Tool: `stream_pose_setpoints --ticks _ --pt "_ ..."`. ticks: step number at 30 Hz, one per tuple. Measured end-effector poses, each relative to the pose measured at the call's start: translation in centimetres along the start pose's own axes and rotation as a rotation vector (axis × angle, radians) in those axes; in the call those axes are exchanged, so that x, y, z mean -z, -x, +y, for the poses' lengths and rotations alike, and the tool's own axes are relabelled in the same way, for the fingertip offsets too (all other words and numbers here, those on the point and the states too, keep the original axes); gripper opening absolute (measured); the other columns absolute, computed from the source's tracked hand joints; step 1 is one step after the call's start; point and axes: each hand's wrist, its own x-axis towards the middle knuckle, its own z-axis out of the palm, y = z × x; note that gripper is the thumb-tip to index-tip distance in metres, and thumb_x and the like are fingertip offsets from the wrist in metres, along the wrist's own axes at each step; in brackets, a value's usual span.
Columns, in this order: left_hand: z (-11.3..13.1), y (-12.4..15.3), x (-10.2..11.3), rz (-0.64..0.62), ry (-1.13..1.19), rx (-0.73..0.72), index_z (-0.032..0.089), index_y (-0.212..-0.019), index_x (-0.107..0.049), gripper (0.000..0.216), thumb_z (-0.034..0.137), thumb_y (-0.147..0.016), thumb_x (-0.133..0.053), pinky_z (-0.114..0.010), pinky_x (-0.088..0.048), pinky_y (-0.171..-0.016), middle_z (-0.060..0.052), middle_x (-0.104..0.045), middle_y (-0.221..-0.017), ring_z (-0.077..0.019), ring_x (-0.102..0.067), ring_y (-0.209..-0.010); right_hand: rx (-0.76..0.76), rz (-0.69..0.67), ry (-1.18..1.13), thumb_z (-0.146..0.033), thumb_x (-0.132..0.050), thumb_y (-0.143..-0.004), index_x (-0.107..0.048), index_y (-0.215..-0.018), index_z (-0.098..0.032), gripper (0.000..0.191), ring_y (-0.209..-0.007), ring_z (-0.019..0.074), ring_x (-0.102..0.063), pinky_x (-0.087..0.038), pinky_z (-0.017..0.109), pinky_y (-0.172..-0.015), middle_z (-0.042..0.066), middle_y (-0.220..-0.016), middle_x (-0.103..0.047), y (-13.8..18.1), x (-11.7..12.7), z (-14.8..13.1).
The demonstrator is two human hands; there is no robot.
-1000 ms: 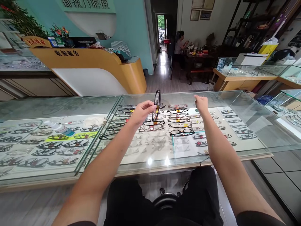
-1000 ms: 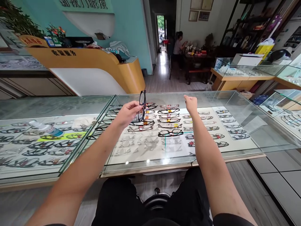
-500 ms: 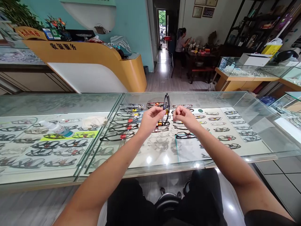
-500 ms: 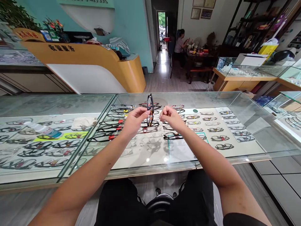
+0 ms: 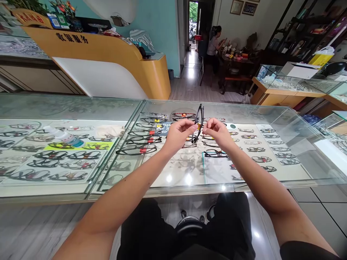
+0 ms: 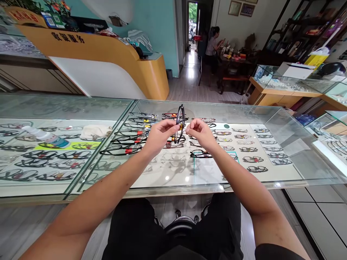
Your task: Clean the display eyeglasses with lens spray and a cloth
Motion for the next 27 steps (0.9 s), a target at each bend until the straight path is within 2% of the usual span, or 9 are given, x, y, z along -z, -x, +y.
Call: stream_pose_setpoints --ticks 5,10,13,17,22,27 --pt "0.26 0.05 -0.11 -0.004 0.002 0.009 0.020 -0.088 -0.080 0.038 0.055 -0.078 -0.094 -0.028 -0.050 -0.067 -0.005 -0.074 -0.089 -0.0189 -0.065 -0.083 0.013 -0.024 0.041 -0.053 -0.100 -0.070 -0.058 -0.082 -0.025 0.051 -0.081 0.0163 -0.059 -0.049 0.035 -0.081 -0.002 -0.083 -0.067 -0.05 0.16 0.10" --pt "0.26 0.13 -0.10 0.006 -0.003 0.025 0.020 -0.090 -0.080 0.040 0.056 -0.079 -0.093 -0.030 -0.052 -0.070 -0.005 -0.074 -0.089 -0.0196 -0.065 -0.082 0.009 -0.062 0.060 -0.046 -0.095 -0.075 -0.059 -0.085 -0.025 0.043 -0.086 0.0174 -0.061 -0.050 0.035 -0.083 -0.001 -0.089 -0.067 0.16 0.08 0.05" --pt "0.36 0.08 -0.10 0.018 0.003 0.015 0.020 -0.088 -0.079 0.041 0.056 -0.077 -0.094 -0.031 -0.053 -0.076 -0.005 -0.075 -0.090 -0.0196 -0.066 -0.085 0.018 -0.090 0.051 -0.040 -0.094 -0.075 -0.060 -0.087 -0.026 0.040 -0.091 0.0180 -0.063 -0.051 0.036 -0.086 0.000 -0.095 -0.069 0.32 -0.09 0.11" --pt "0.41 0.01 -0.02 0.013 -0.002 0.002 0.020 -0.090 -0.079 0.043 0.057 -0.077 -0.094 -0.032 -0.054 -0.083 -0.005 -0.076 -0.093 -0.0199 -0.067 -0.088 0.055 -0.119 0.051 -0.039 -0.096 -0.076 -0.062 -0.091 -0.026 0.040 -0.086 0.0159 -0.060 -0.048 0.033 -0.080 -0.001 -0.094 -0.066 0.50 -0.25 0.37" --pt "0.13 0.08 0.01 -0.022 0.019 0.035 0.019 -0.092 -0.077 0.046 0.060 -0.078 -0.093 -0.031 -0.054 -0.077 -0.004 -0.073 -0.092 -0.0179 -0.066 -0.084 0.064 -0.123 0.102 -0.042 -0.094 -0.080 -0.060 -0.091 -0.026 0.039 -0.080 0.0155 -0.057 -0.045 0.032 -0.076 -0.002 -0.091 -0.065 0.63 -0.23 0.42" --pt "0.27 0.01 -0.06 -0.022 0.076 0.123 0.020 -0.092 -0.071 0.057 0.067 -0.071 -0.096 -0.032 -0.059 -0.074 -0.003 -0.072 -0.090 -0.0177 -0.066 -0.078 0.099 -0.082 0.170 -0.035 -0.087 -0.083 -0.061 -0.091 -0.025 0.029 -0.080 0.0159 -0.056 -0.045 0.034 -0.078 -0.001 -0.092 -0.066 0.59 0.06 0.34"
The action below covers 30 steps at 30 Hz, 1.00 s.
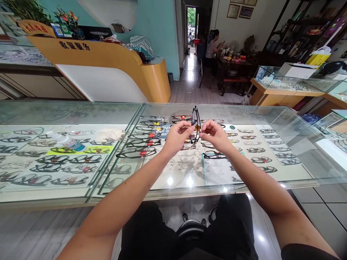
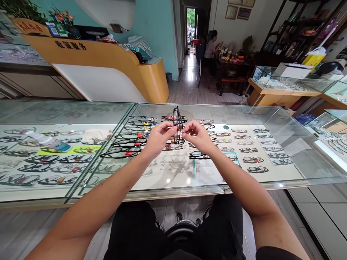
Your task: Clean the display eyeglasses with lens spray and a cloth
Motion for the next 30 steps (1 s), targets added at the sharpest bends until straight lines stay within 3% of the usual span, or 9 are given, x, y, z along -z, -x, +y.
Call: stream_pose_setpoints --ticks 5,12,15,19,23,27,30 --pt "0.4 -0.4 0.3 0.034 -0.016 0.006 0.021 -0.090 -0.069 0.061 0.070 -0.068 -0.096 -0.032 -0.061 -0.073 -0.005 -0.073 -0.095 -0.0202 -0.068 -0.088 0.111 0.154 0.189 -0.025 -0.077 -0.085 -0.061 -0.090 -0.025 0.016 -0.079 0.0165 -0.055 -0.044 0.036 -0.078 -0.001 -0.091 -0.065 -0.4 1.9 -0.9" --pt "-0.2 -0.7 1.2 0.008 -0.193 -0.129 0.021 -0.091 -0.072 0.038 0.056 -0.084 -0.088 -0.032 -0.057 -0.075 -0.003 -0.069 -0.089 -0.0173 -0.064 -0.079 0.398 0.475 0.639 -0.026 -0.068 -0.094 -0.061 -0.090 -0.027 0.009 -0.089 0.0225 -0.058 -0.046 0.042 -0.086 0.003 -0.092 -0.071 -1.2 5.5 -1.4" --pt "-0.5 -0.7 1.2 -0.021 -0.228 -0.187 0.021 -0.092 -0.073 0.034 0.054 -0.089 -0.085 -0.032 -0.057 -0.078 -0.004 -0.070 -0.091 -0.0190 -0.066 -0.084 0.471 0.518 0.734 -0.025 -0.065 -0.098 -0.059 -0.091 -0.027 0.009 -0.091 0.0238 -0.061 -0.048 0.043 -0.086 0.004 -0.094 -0.072 -1.2 5.5 -1.1" --pt "-0.5 -0.6 1.2 0.006 -0.198 -0.162 0.021 -0.094 -0.072 0.039 0.058 -0.088 -0.085 -0.031 -0.059 -0.075 -0.004 -0.069 -0.092 -0.0191 -0.066 -0.084 0.618 0.579 0.823 -0.022 -0.062 -0.098 -0.057 -0.092 -0.028 0.009 -0.092 0.0265 -0.061 -0.050 0.045 -0.083 0.007 -0.094 -0.068 -0.6 4.2 -1.3" --pt "-0.2 -0.4 1.0 0.037 -0.203 -0.145 0.021 -0.093 -0.072 0.042 0.059 -0.085 -0.087 -0.030 -0.056 -0.074 -0.003 -0.070 -0.090 -0.0184 -0.067 -0.080 0.691 0.432 0.918 -0.020 -0.062 -0.098 -0.065 -0.100 -0.027 0.008 -0.094 0.0289 -0.064 -0.051 0.048 -0.085 0.009 -0.097 -0.070 0.3 2.5 -1.0" --pt "-0.1 -0.2 0.7 -0.012 -0.219 -0.159 0.021 -0.091 -0.072 0.039 0.056 -0.086 -0.087 -0.030 -0.055 -0.072 -0.005 -0.071 -0.093 -0.0201 -0.069 -0.084 0.682 0.183 1.084 -0.018 -0.064 -0.099 -0.072 -0.131 -0.033 0.036 -0.099 0.0288 -0.066 -0.051 0.048 -0.090 0.009 -0.112 -0.073 0.6 1.6 0.0" --pt "-0.4 0.0 0.5 -0.046 -0.217 -0.199 0.021 -0.092 -0.073 0.034 0.052 -0.089 -0.086 -0.033 -0.058 -0.080 -0.005 -0.071 -0.097 -0.0211 -0.069 -0.090 0.671 0.166 1.141 -0.020 -0.063 -0.101 -0.070 -0.140 -0.034 0.042 -0.098 0.0279 -0.066 -0.050 0.046 -0.089 0.009 -0.112 -0.072 0.5 1.6 0.3"
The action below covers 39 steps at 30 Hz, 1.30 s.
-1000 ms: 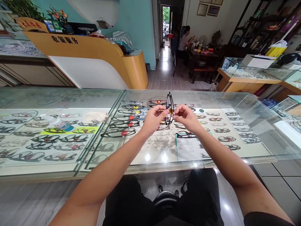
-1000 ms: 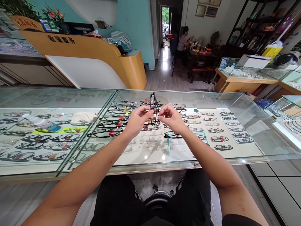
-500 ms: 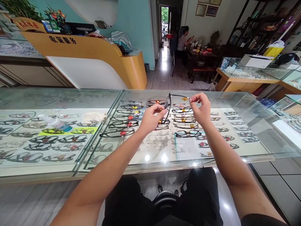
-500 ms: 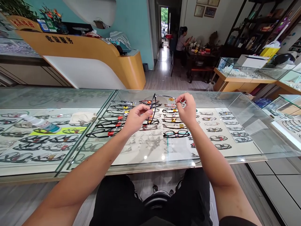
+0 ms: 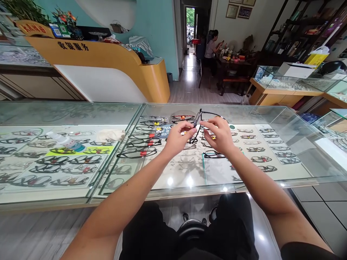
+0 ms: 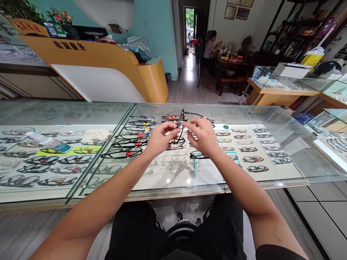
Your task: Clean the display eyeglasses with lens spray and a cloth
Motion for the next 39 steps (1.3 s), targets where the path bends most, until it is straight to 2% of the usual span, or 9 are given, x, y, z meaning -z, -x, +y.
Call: stream_pose_setpoints --ticks 4,12,15,21,26,29,33,36,39 --pt "-0.3 0.0 -0.1 -0.002 0.003 -0.009 0.021 -0.095 -0.074 0.029 0.048 -0.091 -0.084 -0.035 -0.060 -0.085 -0.006 -0.073 -0.104 -0.0219 -0.069 -0.095 0.009 0.027 0.046 -0.024 -0.065 -0.101 -0.070 -0.140 -0.031 0.039 -0.099 0.0286 -0.066 -0.049 0.047 -0.089 0.011 -0.117 -0.071 0.0 0.2 0.4" --pt "-0.2 0.0 -0.2 0.033 -0.001 -0.001 0.020 -0.093 -0.073 0.030 0.047 -0.090 -0.084 -0.034 -0.061 -0.081 -0.005 -0.072 -0.099 -0.0206 -0.070 -0.090 -0.004 -0.039 0.005 -0.024 -0.067 -0.099 -0.065 -0.143 -0.030 0.045 -0.112 0.0327 -0.064 -0.051 0.051 -0.101 0.014 -0.131 -0.065 0.0 0.0 0.5" --pt "-0.1 -0.1 -0.1 0.101 0.035 0.032 0.020 -0.094 -0.071 0.033 0.049 -0.088 -0.085 -0.033 -0.062 -0.076 -0.004 -0.071 -0.096 -0.0187 -0.070 -0.083 -0.038 -0.021 0.007 -0.026 -0.067 -0.101 -0.065 -0.139 -0.027 0.038 -0.114 0.0326 -0.064 -0.053 0.050 -0.101 0.015 -0.131 -0.064 0.0 -0.1 0.8" --pt "0.8 -0.8 0.6 0.269 0.174 0.062 0.020 -0.094 -0.070 0.048 0.059 -0.080 -0.092 -0.033 -0.067 -0.074 -0.006 -0.073 -0.094 -0.0219 -0.075 -0.093 -0.132 -0.030 0.108 -0.034 -0.066 -0.104 -0.071 -0.117 -0.022 0.018 -0.109 0.0312 -0.062 -0.048 0.049 -0.096 0.016 -0.134 -0.065 0.1 0.0 1.4" --pt "0.7 -1.2 1.2 0.347 0.258 0.063 0.020 -0.093 -0.068 0.050 0.059 -0.078 -0.095 -0.034 -0.070 -0.078 -0.007 -0.075 -0.097 -0.0221 -0.077 -0.099 -0.147 -0.134 0.141 -0.041 -0.070 -0.102 -0.071 -0.105 -0.023 0.017 -0.109 0.0319 -0.061 -0.041 0.049 -0.098 0.010 -0.114 -0.075 0.0 0.3 1.2" --pt "0.4 -1.2 1.2 0.336 0.223 0.020 0.020 -0.095 -0.069 0.045 0.057 -0.082 -0.092 -0.035 -0.070 -0.079 -0.006 -0.074 -0.096 -0.0222 -0.076 -0.098 -0.120 -0.164 0.119 -0.049 -0.071 -0.101 -0.070 -0.102 -0.025 0.024 -0.105 0.0313 -0.062 -0.040 0.052 -0.103 0.007 -0.104 -0.077 -0.2 0.6 0.4" --pt "0.0 -0.9 0.6 0.254 0.115 -0.086 0.020 -0.094 -0.071 0.035 0.049 -0.088 -0.088 -0.036 -0.066 -0.084 -0.008 -0.071 -0.107 -0.0202 -0.074 -0.092 -0.078 -0.136 0.047 -0.053 -0.068 -0.103 -0.068 -0.131 -0.025 0.040 -0.115 0.0347 -0.065 -0.044 0.055 -0.106 0.011 -0.124 -0.079 -0.3 0.4 -1.2" --pt "-0.1 -0.3 -0.3 0.157 0.064 -0.155 0.019 -0.089 -0.072 0.029 0.043 -0.086 -0.088 -0.037 -0.063 -0.094 -0.011 -0.069 -0.118 -0.0255 -0.072 -0.114 -0.062 -0.125 -0.055 -0.050 -0.070 -0.103 -0.063 -0.141 -0.022 0.048 -0.125 0.0380 -0.067 -0.048 0.058 -0.110 0.016 -0.136 -0.076 0.1 -0.4 -2.1" --pt "0.0 0.4 -1.1 0.035 0.069 -0.110 0.020 -0.090 -0.072 0.026 0.041 -0.088 -0.086 -0.038 -0.060 -0.096 -0.013 -0.069 -0.127 -0.0283 -0.068 -0.126 -0.081 -0.101 -0.214 -0.039 -0.069 -0.103 -0.065 -0.131 -0.023 0.033 -0.127 0.0369 -0.069 -0.054 0.057 -0.110 0.016 -0.130 -0.077 0.7 -1.5 -2.4"
